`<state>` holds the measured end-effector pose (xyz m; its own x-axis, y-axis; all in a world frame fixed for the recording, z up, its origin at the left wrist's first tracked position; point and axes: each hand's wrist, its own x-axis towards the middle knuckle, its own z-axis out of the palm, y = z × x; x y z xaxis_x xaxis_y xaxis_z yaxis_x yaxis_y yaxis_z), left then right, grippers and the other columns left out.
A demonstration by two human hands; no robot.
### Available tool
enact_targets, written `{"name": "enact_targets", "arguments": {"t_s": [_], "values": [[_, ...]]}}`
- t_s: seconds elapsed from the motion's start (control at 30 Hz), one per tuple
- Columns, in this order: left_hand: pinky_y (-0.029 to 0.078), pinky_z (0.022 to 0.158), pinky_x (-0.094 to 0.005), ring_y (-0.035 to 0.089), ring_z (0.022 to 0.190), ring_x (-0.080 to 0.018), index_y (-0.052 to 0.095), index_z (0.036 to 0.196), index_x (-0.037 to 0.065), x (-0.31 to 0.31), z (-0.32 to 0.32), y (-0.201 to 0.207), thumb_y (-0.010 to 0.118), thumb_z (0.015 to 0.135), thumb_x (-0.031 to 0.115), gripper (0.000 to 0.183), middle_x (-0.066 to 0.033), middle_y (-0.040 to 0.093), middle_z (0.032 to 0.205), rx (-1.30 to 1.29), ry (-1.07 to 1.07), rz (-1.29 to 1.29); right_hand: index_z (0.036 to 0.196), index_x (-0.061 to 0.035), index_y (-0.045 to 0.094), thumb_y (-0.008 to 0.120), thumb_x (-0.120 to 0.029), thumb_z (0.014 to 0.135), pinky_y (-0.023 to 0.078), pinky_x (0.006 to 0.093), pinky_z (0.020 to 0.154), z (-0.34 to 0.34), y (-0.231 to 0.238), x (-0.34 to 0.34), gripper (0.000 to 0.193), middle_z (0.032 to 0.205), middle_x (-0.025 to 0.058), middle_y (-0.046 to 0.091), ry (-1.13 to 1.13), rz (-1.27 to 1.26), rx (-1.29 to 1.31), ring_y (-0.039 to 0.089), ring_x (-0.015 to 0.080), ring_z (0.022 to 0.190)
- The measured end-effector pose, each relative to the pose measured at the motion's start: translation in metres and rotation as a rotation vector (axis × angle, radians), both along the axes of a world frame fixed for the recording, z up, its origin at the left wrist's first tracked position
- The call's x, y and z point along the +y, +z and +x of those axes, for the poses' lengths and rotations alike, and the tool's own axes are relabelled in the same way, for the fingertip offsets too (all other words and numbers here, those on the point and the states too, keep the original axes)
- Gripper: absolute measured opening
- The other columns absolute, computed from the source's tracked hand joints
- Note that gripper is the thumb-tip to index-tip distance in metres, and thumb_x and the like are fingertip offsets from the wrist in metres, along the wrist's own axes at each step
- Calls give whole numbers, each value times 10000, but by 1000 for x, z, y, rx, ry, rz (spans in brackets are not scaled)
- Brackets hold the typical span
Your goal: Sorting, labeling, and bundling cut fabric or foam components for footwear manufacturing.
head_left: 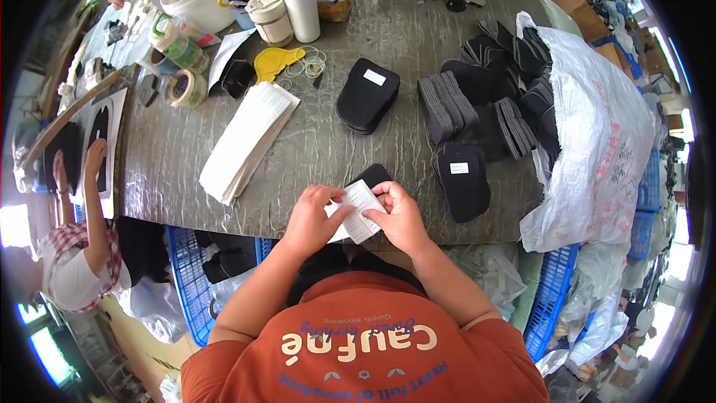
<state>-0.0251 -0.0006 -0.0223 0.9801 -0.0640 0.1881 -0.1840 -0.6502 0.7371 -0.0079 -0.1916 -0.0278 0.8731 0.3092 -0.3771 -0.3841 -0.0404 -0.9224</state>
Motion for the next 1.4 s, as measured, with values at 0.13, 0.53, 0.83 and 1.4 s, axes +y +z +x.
{"name": "enact_targets", "arguments": {"t_s": [0.13,0.53,0.83,1.4], "values": [[466,709,-289,554,761,-123,607,884,12,0,0,3,776,719,144,270,-35,621,802,556,1,-260,1060,-7,549,667,39,814,501,269,759,-2,-7,2,277,918,65,636,21,-7,-86,611,113,848],[473,672,-226,566,751,-71,590,893,17,3,-1,1,738,751,12,205,-17,624,829,640,90,-579,1041,-3,596,733,1,730,493,276,719,1,11,1,340,841,79,684,275,-126,-132,629,115,780],[484,622,-259,582,668,-81,680,878,-3,6,6,12,738,748,79,164,-35,659,736,737,85,-449,942,22,536,693,-17,800,505,278,662,8,23,2,215,772,128,670,120,-171,112,636,130,691],[398,1023,-435,459,1251,-358,600,808,-12,-15,-15,-15,630,829,155,172,-182,546,1267,154,-464,216,830,21,619,630,-17,841,486,281,619,29,-41,-7,42,703,77,640,-106,-386,-286,600,123,640]]}}
